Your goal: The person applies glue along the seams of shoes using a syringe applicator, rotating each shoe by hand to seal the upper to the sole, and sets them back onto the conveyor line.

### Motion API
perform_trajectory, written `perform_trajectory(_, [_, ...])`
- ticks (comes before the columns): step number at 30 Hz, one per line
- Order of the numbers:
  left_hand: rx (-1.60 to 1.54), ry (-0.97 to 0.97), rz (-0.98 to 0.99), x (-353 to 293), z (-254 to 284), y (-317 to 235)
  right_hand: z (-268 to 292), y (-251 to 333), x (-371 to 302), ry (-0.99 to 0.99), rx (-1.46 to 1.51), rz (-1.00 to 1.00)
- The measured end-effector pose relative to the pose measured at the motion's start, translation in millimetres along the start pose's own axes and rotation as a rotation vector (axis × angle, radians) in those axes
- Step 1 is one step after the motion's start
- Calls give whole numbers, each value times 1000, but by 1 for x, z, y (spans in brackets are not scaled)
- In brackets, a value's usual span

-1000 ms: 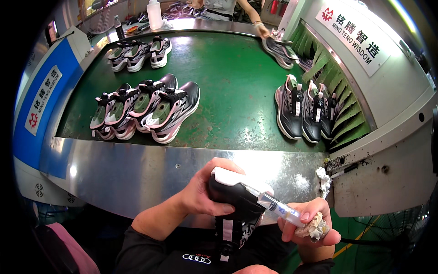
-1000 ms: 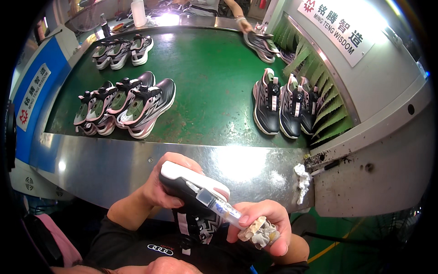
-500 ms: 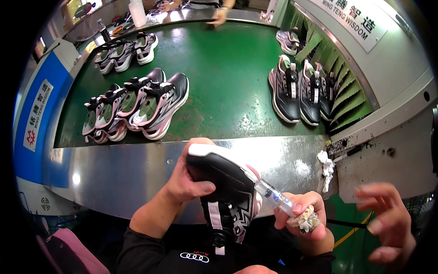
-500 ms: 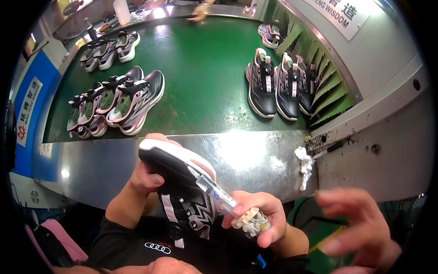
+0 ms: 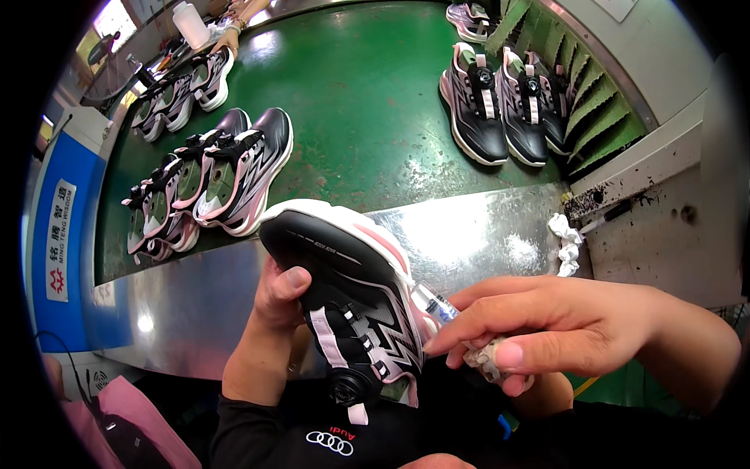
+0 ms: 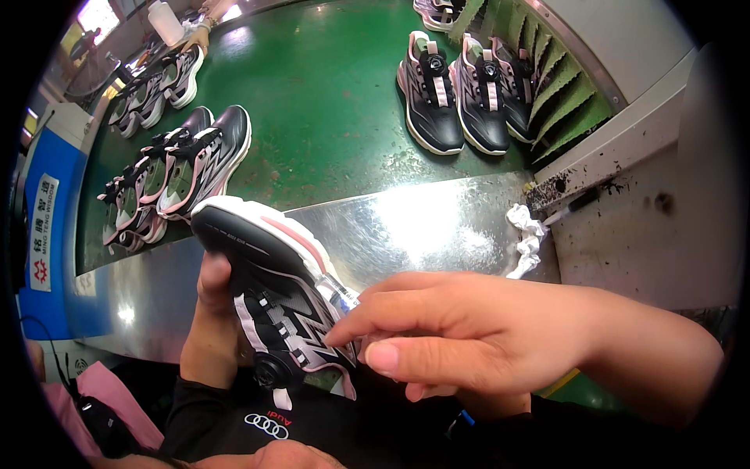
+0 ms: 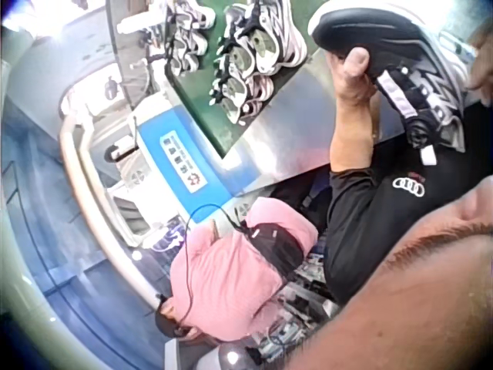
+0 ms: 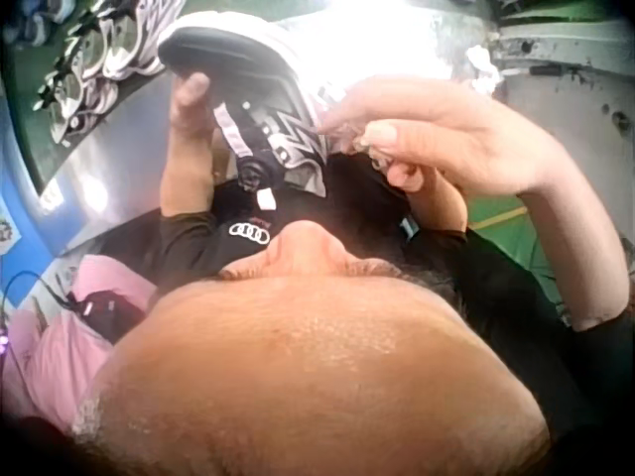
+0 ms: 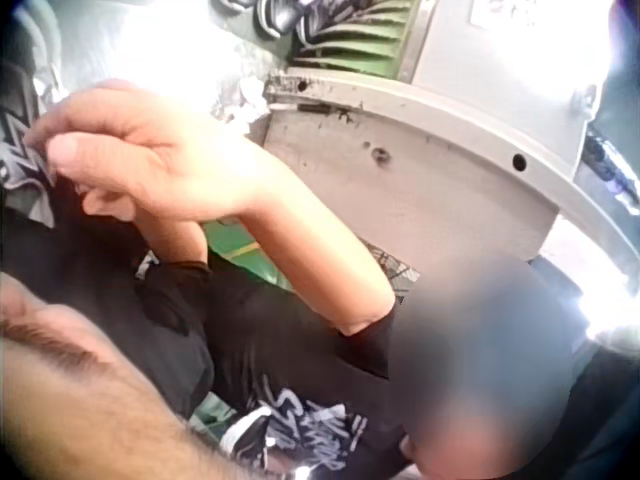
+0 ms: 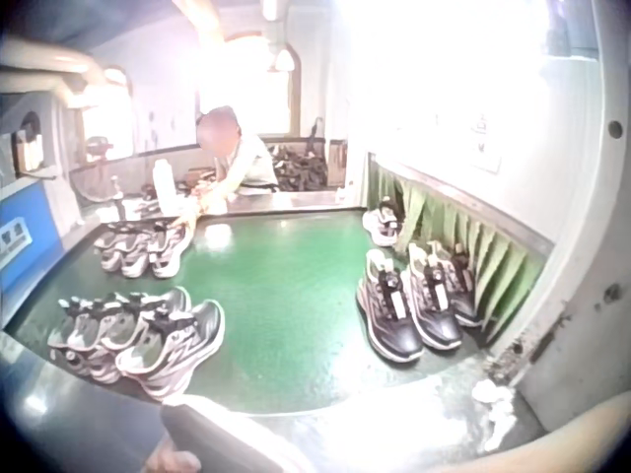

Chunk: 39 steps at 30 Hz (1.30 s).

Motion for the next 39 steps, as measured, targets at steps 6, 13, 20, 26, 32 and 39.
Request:
perform_trajectory(6, [-217, -261, 82, -12, 15, 21, 4, -18, -9, -127, 294, -55])
perform_trajectory(13, [-455, -170, 12, -19, 40, 27, 10, -66, -32, -671, 263, 897])
perform_trajectory(20, [-456, -134, 65, -9, 48, 39, 17, -157, -16, -1040, 138, 1203])
perform_trajectory(26, [-406, -151, 114, -5, 57, 42, 34, -181, 15, -1206, -242, 676])
perform_trajectory(32, [-376, -165, 144, 2, 64, 50, 33, -187, 29, -1275, -423, 609])
perform_trajectory(39, [-354, -171, 169, 12, 64, 57, 28, -187, 26, -1340, -582, 700])
Point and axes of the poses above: each hand's wrist, its own x-axis towards the middle knuckle, its own z-axis out of the back of the hand, y = z × x, the point moved 5 cm from there along x, towards the middle knuckle, and after that the axes turned 3 degrees about y, right-handed, at the moved point
